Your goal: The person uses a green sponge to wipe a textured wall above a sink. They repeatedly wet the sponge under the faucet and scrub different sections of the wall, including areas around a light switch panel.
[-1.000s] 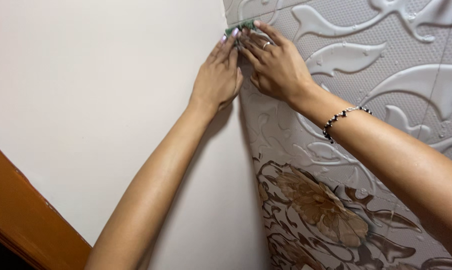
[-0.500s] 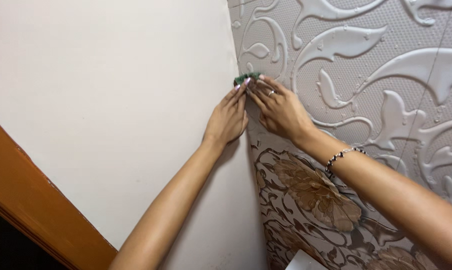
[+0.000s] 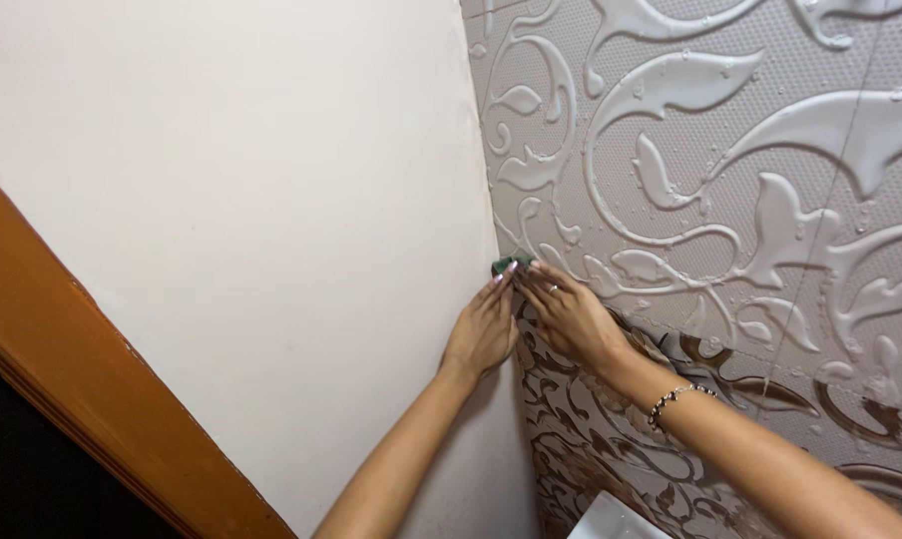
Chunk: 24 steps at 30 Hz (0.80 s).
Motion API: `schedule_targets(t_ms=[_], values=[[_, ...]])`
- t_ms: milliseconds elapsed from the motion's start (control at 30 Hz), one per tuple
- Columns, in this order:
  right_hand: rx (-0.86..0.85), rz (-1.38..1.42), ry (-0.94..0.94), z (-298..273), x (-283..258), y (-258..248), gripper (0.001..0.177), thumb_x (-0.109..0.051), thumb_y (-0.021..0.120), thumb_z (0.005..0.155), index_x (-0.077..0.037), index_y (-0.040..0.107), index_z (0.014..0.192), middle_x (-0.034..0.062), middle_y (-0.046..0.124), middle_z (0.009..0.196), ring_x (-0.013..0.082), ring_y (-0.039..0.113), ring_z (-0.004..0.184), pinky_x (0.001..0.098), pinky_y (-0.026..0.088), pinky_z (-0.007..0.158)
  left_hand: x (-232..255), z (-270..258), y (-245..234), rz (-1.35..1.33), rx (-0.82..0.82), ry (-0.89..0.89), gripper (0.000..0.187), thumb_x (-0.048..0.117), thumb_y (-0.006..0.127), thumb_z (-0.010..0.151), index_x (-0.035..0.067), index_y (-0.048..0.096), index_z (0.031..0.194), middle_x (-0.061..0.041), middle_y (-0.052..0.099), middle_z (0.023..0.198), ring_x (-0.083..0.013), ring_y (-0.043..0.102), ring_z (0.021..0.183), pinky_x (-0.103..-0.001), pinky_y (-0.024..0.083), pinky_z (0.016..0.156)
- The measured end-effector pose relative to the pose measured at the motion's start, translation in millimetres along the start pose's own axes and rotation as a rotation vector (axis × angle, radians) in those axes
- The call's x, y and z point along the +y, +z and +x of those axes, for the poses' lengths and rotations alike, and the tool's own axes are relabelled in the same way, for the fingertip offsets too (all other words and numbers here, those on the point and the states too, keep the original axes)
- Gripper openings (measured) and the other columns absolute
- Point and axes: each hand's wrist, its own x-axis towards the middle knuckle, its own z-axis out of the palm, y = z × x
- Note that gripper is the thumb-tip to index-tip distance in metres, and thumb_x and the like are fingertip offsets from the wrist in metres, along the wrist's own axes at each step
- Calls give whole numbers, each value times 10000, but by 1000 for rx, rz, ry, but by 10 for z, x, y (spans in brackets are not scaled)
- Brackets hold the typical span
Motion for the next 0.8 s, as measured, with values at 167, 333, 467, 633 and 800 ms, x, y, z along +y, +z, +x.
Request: schedule_targets(t_ms=[167,333,467,633,800], values=[[-84,-5,-102,-160,-384,295,696,-401,250,1034,19,162,1582,152,180,1667,247,112,1533,431,-27,1228,490,-212,355,-194,-92,3,670,367,196,1057,-142,349,1465,-242,292,1610,-264,63,1566,-380,71,1270],[-94,-4,-151,-388,-706,557,714,-368,340,1016,12,158,1592,145,180,1673,240,116,1537,448,-38,1234,1007,-488,637,-478,-22,-72,670,336,248,1031,-162,348,1468,-277,292,1614,-262,100,1572,-376,110,1272],[-166,23,-199,-612,-876,646,753,-388,371,1009,12,117,1595,141,133,1680,255,93,1548,464,-44,1229,1360,-646,687,-765,-32,-132,691,314,321,1005,-169,334,1499,-265,287,1628,-286,124,1595,-394,98,1307],[-212,72,-228,-848,-1015,666,814,-402,391,988,49,95,1597,182,100,1687,255,82,1543,448,-24,1227,1724,-761,586,-876,5,-205,721,302,368,982,-178,270,1511,-312,223,1629,-332,122,1564,-419,79,1271],[-198,90,-259,-1102,-1166,780,732,-304,404,1003,60,139,1581,188,134,1675,259,126,1534,449,21,1239,2040,-905,484,-1006,-49,-218,683,279,355,1007,-177,281,1510,-325,226,1634,-348,112,1583,-435,74,1284]])
